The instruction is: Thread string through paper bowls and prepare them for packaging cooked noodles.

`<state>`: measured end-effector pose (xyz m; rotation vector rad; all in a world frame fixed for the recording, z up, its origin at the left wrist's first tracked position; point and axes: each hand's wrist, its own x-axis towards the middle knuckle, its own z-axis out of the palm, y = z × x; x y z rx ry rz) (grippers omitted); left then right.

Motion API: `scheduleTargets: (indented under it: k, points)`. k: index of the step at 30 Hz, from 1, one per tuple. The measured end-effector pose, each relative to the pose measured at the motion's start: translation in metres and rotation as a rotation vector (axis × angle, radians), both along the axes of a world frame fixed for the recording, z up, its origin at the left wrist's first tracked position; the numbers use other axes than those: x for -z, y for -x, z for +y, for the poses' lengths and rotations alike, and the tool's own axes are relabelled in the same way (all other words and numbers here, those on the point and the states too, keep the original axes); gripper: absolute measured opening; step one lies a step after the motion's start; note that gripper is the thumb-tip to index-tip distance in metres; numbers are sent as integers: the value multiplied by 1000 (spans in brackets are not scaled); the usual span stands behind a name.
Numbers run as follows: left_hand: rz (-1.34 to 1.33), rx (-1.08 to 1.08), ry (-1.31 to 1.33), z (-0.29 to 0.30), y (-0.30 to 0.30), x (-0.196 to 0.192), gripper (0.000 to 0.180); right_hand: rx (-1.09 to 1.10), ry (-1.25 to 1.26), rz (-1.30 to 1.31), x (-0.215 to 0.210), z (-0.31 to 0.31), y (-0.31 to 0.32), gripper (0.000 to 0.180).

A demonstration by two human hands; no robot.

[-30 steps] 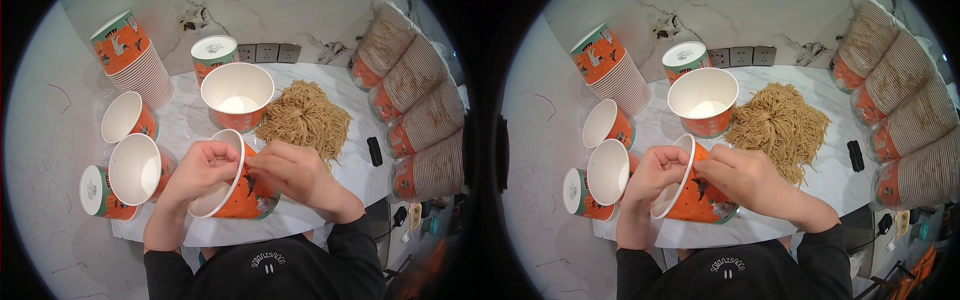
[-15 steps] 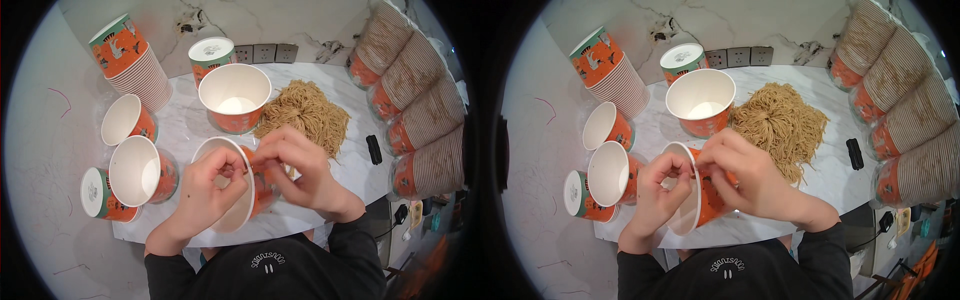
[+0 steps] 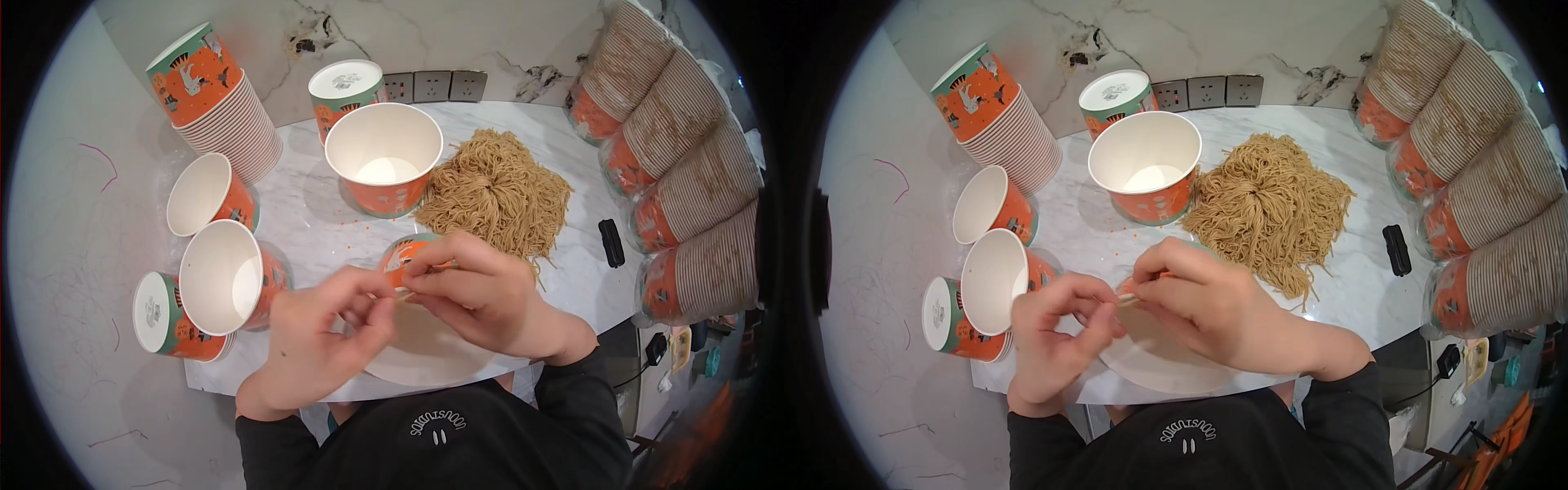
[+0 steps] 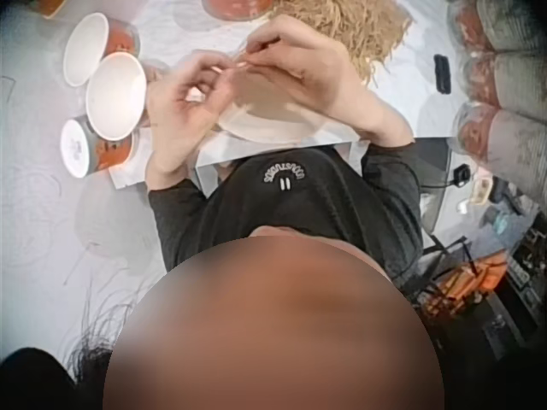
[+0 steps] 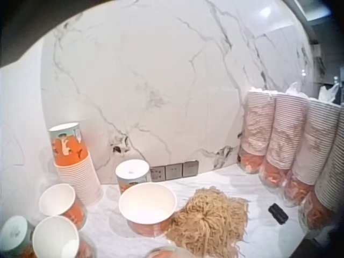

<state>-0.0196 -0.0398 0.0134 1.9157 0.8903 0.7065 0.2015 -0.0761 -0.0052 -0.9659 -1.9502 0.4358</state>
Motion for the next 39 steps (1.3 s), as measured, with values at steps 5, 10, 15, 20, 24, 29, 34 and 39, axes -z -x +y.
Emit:
scheduleTargets:
  k: [5, 10, 15, 20, 24, 29, 34, 39]
  points:
    - [-179, 64, -63, 31, -10, 12, 25, -107, 86, 94, 0, 11, -9, 14]
    - [-178, 322, 482, 57, -2, 32, 24, -87, 183, 139, 6, 19, -12, 18]
    - [-205, 254, 497, 63, -7, 39, 12, -53, 208, 126, 13, 25, -13, 18]
    - [-405, 205, 725, 87, 7, 32, 19, 21, 220, 41, 16, 34, -17, 18]
    - [-306, 265, 733, 80, 4, 24, 17, 36, 255, 47, 22, 37, -16, 17]
    - [-62, 198, 343, 74, -5, 42, 15, 0, 136, 6, 21, 39, -14, 21]
    - [-56, 167, 492, 73, -14, 46, 14, -10, 357, 111, 20, 39, -14, 18]
    - [-90, 91, 336, 72, -20, 58, 16, 126, 669, 358, 24, 42, -11, 12]
